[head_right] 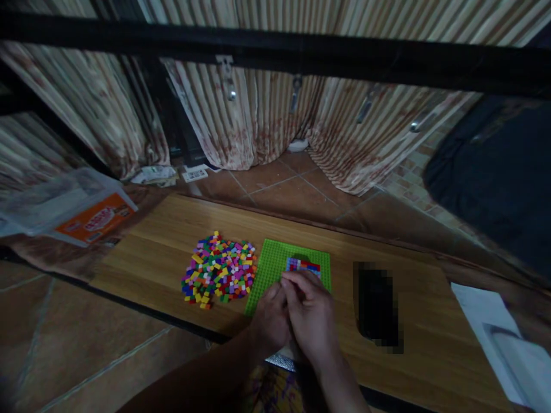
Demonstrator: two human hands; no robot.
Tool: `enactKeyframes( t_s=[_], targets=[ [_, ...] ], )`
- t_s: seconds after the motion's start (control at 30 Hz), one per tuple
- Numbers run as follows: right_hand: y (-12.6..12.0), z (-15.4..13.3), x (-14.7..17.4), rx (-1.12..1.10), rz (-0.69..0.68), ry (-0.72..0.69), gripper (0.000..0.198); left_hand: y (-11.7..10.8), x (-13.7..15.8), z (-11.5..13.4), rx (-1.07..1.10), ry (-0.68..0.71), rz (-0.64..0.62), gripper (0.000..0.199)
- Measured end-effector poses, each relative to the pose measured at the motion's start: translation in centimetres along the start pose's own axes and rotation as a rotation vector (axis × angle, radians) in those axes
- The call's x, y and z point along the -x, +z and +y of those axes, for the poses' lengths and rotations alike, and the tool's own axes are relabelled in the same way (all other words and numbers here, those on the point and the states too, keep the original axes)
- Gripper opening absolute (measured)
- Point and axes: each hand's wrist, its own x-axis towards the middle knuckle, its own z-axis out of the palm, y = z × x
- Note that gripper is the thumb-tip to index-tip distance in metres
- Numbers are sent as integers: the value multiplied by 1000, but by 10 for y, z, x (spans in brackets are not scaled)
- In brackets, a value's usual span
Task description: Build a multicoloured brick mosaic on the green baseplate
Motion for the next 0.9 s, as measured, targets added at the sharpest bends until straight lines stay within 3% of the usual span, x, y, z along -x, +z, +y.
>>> enactKeyframes(
  t_s=[0.1, 0.17, 0.3, 0.43, 0.67, 0.9],
  targets=[
    [17, -11, -23, 160, -244, -103, 19, 10, 4, -3, 144, -29, 125, 27],
    [28, -11, -39, 281, -317, -132, 20, 14, 5, -4, 179, 35, 160, 25],
    [45, -6, -65, 445, -439, -106, 22, 18, 3, -5, 87, 86, 114, 21],
    [55, -4, -78, 534, -573, -91, 18, 19, 3, -4, -9, 87, 156, 19],
    [66, -3, -86, 679, -693, -102, 10, 25, 7, -7, -79, 106, 61, 21],
    [73, -9, -87, 661, -700, -81, 7, 21, 7, -7, -14, 108, 163, 26]
  ],
)
